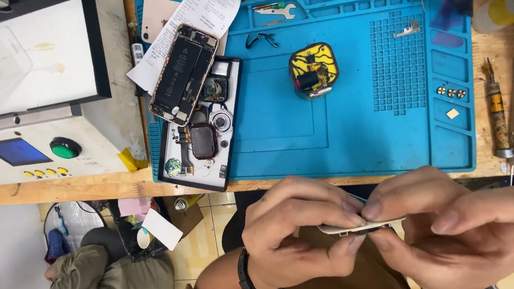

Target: Assembling and repairing internal components of a smartphone, including connecting ribbon cables and securing parts with screws.

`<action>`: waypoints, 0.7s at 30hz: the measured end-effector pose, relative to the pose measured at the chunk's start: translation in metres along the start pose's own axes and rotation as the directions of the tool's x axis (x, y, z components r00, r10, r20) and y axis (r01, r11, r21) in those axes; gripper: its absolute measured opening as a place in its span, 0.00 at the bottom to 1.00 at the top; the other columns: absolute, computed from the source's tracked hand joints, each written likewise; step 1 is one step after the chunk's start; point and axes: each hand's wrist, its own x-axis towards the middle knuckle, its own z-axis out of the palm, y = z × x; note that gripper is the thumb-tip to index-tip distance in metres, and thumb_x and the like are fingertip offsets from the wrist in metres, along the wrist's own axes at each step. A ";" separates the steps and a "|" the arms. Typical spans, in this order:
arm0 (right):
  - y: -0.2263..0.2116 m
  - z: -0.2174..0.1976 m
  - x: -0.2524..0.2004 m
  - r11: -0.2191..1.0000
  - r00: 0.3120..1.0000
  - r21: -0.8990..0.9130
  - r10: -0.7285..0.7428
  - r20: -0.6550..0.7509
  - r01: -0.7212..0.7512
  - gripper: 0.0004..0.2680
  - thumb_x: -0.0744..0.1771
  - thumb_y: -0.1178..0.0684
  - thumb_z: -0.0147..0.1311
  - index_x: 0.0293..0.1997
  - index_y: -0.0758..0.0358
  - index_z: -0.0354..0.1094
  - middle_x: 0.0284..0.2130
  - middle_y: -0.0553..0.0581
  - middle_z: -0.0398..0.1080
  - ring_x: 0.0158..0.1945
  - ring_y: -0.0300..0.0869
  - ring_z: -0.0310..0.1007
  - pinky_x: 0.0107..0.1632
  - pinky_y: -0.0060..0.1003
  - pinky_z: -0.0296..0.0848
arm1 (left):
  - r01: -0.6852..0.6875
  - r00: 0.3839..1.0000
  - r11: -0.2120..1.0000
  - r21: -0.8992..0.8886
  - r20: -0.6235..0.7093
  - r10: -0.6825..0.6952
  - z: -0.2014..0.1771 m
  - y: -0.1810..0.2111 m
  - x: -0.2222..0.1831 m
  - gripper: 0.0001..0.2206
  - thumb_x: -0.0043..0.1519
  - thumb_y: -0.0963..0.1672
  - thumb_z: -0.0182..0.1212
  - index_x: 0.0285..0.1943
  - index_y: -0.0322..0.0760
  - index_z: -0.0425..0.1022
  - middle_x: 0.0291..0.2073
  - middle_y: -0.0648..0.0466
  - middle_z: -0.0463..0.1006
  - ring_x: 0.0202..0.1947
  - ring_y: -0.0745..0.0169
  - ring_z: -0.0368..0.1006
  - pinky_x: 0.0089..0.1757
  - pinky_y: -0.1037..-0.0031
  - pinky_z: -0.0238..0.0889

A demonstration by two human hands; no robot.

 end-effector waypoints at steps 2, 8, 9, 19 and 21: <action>0.000 -0.005 0.001 1.000 0.999 -0.022 -0.003 0.045 0.004 0.22 0.56 0.65 0.61 0.45 0.54 0.49 0.31 0.61 0.71 0.36 0.40 0.81 0.40 0.27 0.85 | 0.013 1.000 1.000 -0.024 0.017 -0.013 -0.001 -0.001 -0.001 0.05 0.58 0.42 0.62 0.40 0.38 0.72 0.34 0.51 0.75 0.33 0.61 0.77 0.39 0.77 0.74; -0.005 0.001 0.002 0.999 0.999 -0.041 -0.020 0.050 0.022 0.22 0.55 0.64 0.62 0.44 0.54 0.49 0.30 0.59 0.72 0.36 0.38 0.82 0.41 0.25 0.87 | -0.011 1.000 0.998 -0.056 0.005 0.011 -0.001 -0.006 -0.002 0.05 0.60 0.43 0.60 0.39 0.38 0.71 0.33 0.53 0.74 0.33 0.62 0.76 0.38 0.77 0.75; -0.008 0.003 0.002 0.999 0.999 -0.024 0.045 0.011 -0.044 0.21 0.55 0.64 0.62 0.42 0.54 0.50 0.32 0.61 0.72 0.36 0.40 0.81 0.40 0.26 0.86 | -0.025 1.000 0.999 -0.045 0.015 0.025 -0.001 -0.007 -0.001 0.05 0.60 0.43 0.59 0.39 0.38 0.71 0.33 0.52 0.74 0.33 0.61 0.77 0.38 0.77 0.75; -0.012 0.014 0.003 0.994 0.993 0.020 0.110 -0.045 -0.110 0.17 0.58 0.64 0.59 0.46 0.55 0.58 0.36 0.62 0.75 0.39 0.41 0.83 0.45 0.28 0.83 | -0.091 0.994 0.995 -0.043 0.051 0.093 -0.007 -0.016 0.005 0.07 0.61 0.44 0.57 0.36 0.36 0.68 0.29 0.52 0.72 0.28 0.61 0.75 0.33 0.75 0.76; -0.010 0.018 0.004 0.996 0.993 -0.015 0.085 -0.078 -0.087 0.16 0.58 0.64 0.59 0.44 0.55 0.57 0.34 0.62 0.75 0.37 0.40 0.83 0.43 0.28 0.83 | -0.085 0.995 0.996 -0.032 0.042 0.086 -0.006 -0.016 0.004 0.07 0.61 0.45 0.57 0.36 0.37 0.69 0.29 0.52 0.72 0.28 0.61 0.75 0.33 0.75 0.76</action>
